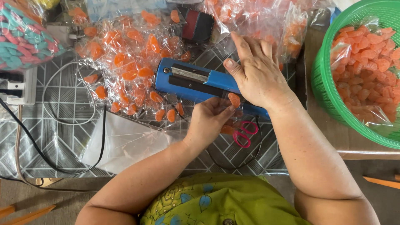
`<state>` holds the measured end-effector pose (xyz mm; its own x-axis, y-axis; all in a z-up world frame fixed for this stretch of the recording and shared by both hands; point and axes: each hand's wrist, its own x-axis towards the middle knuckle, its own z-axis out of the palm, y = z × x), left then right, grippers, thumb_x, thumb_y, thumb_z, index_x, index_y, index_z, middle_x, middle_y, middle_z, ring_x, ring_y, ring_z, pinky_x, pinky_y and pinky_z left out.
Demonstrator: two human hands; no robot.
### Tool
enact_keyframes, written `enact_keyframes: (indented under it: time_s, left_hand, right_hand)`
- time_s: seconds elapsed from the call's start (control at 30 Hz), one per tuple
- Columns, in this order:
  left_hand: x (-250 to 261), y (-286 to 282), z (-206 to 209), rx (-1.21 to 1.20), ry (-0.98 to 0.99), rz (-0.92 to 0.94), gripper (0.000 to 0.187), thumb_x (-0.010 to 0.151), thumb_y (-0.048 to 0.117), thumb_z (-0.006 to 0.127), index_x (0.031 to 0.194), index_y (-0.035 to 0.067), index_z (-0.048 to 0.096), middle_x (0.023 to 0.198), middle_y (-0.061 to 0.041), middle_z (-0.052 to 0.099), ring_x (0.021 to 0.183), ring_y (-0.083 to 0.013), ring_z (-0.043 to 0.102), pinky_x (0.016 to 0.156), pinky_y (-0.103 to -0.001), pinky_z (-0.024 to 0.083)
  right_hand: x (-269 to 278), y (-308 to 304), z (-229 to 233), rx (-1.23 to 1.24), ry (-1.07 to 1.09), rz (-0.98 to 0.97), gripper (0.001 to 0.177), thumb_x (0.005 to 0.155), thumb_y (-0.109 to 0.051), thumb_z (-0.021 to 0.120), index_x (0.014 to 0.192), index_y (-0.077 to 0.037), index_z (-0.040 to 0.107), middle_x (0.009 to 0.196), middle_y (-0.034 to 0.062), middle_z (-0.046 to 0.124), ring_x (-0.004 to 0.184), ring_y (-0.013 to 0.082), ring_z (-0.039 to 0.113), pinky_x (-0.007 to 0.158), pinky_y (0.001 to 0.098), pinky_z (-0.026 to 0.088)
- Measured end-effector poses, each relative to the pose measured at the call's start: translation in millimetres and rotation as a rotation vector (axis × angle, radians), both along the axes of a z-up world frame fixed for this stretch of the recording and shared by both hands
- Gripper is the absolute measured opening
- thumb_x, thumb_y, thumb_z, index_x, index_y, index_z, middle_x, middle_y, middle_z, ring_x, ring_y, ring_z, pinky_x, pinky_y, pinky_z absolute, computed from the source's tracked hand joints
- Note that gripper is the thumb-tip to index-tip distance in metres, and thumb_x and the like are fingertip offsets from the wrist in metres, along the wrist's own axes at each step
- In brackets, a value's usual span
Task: Sealing small plastic bags of orange candies using a manual heat sealer and trimming the edges with scissors.
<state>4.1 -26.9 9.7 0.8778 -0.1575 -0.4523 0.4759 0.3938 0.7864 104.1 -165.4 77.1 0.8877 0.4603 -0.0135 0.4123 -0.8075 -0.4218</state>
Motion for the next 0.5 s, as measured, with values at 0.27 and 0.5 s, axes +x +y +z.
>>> enact_keyframes:
  time_s: [0.27,0.5]
  left_hand:
    - [4.2,0.3,1.9,0.018,-0.002,-0.025,0.018,0.093,0.010,0.071,0.101,-0.005,0.064,0.092,-0.024,0.079,0.078,-0.0295,0.079,0.061,-0.038,0.069]
    - [6.3,3.5,9.3,-0.023,0.148,-0.065,0.028,0.087,0.012,0.077,0.104,-0.006,0.065,0.093,-0.028,0.078,0.083,-0.0285,0.079,0.062,-0.035,0.067]
  right_hand:
    - [3.4,1.4,-5.8,-0.049,-0.019,-0.004,0.065,0.109,-0.050,0.031,0.161,-0.011,0.030,0.153,0.0103,0.048,0.135,0.0343,0.033,0.112,0.0593,0.024]
    - [3.6,1.0,-12.6,-0.084,-0.064,-0.003,0.064,0.110,-0.051,0.032,0.160,-0.011,0.035,0.147,0.0104,0.056,0.132,0.0336,0.036,0.107,0.0581,0.030]
